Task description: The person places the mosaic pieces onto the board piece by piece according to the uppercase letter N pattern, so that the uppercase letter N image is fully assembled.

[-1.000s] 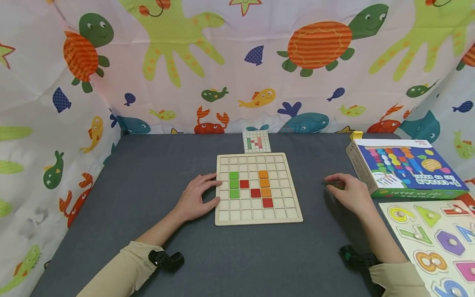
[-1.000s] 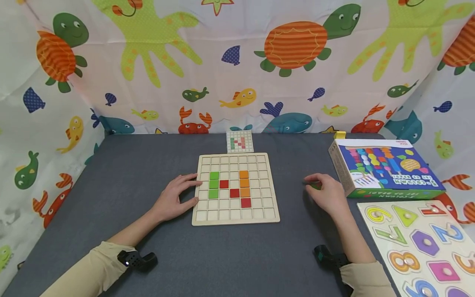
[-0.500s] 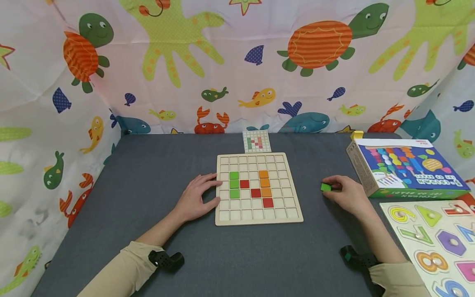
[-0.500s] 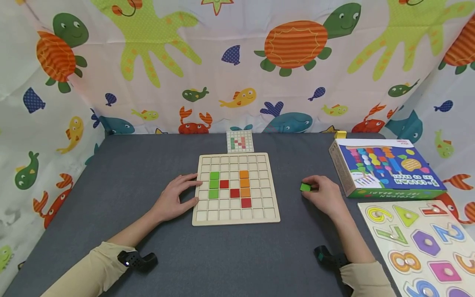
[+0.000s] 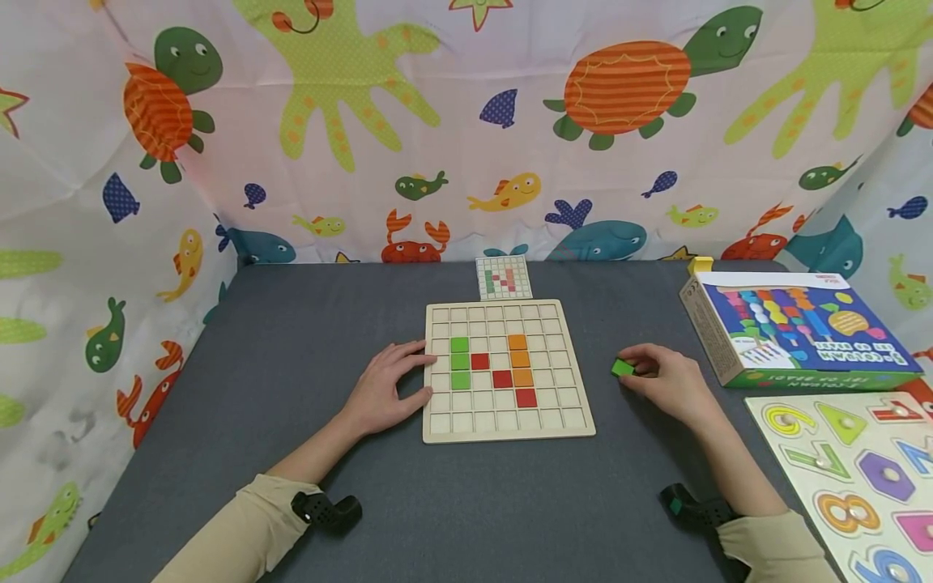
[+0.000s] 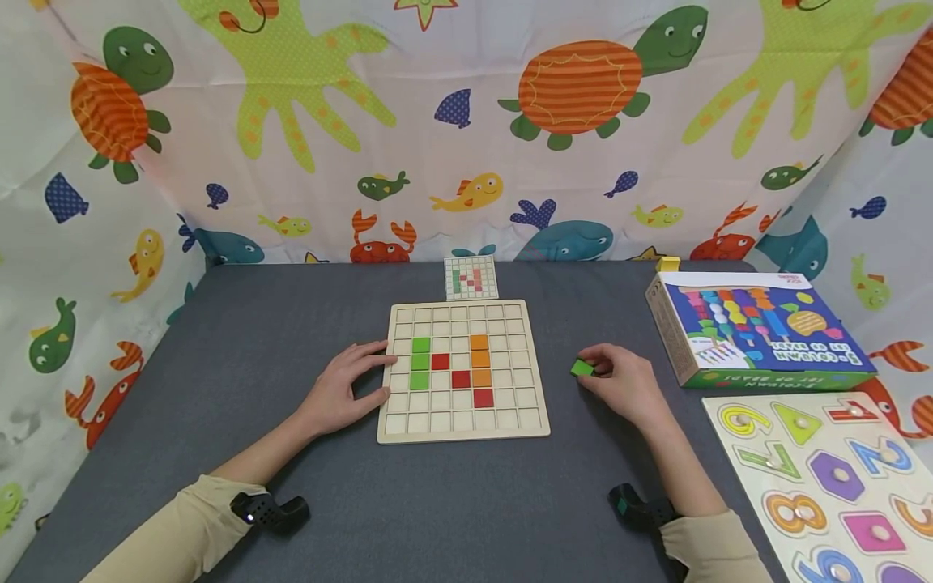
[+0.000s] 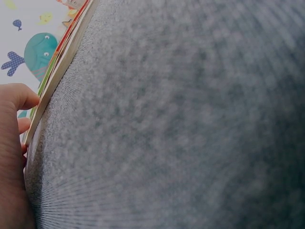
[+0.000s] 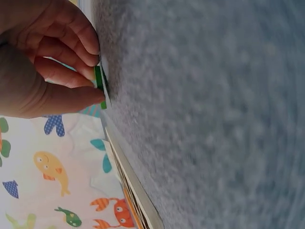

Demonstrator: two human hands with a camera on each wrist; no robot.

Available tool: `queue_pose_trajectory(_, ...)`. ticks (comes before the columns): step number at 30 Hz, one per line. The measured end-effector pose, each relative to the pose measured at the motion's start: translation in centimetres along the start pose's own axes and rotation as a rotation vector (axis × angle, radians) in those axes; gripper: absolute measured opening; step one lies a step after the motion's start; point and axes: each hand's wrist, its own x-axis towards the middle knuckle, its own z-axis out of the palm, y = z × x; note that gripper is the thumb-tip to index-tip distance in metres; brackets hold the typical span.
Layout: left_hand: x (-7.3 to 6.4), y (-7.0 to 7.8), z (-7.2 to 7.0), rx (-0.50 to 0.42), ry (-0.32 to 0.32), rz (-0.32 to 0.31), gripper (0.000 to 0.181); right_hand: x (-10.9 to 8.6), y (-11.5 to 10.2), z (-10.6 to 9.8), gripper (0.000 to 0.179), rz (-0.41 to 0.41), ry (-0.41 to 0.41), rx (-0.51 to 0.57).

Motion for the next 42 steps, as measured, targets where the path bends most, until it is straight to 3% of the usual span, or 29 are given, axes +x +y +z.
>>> queue_pose_trajectory(13, -0.1, -0.1, 0.0, 0.001, -0.001, -0.004, 0.046, 0.5, -3.4, 1.7, 0.031, -0.047, -0.032, 0.075)
queue_pose_trajectory(22, 0.1, 0.0, 0.0, 0.003, -0.003, -0.004, 0.046, 1.1, -6.6, 3.5, 0.031, -0.126, -0.089, 0.164)
queue_pose_trajectory(35, 0.0, -0.1, 0.0, 0.003, -0.004, -0.009, 0.046, 1.7, -11.4, 7.5, 0.027, -0.266, -0.21, 0.252)
queue_pose_trajectory(42, 0.0, -0.1, 0.0, 0.013, -0.005, -0.007, 0.046, 1.8, -13.4, 9.7, 0.024, -0.436, -0.243, 0.221)
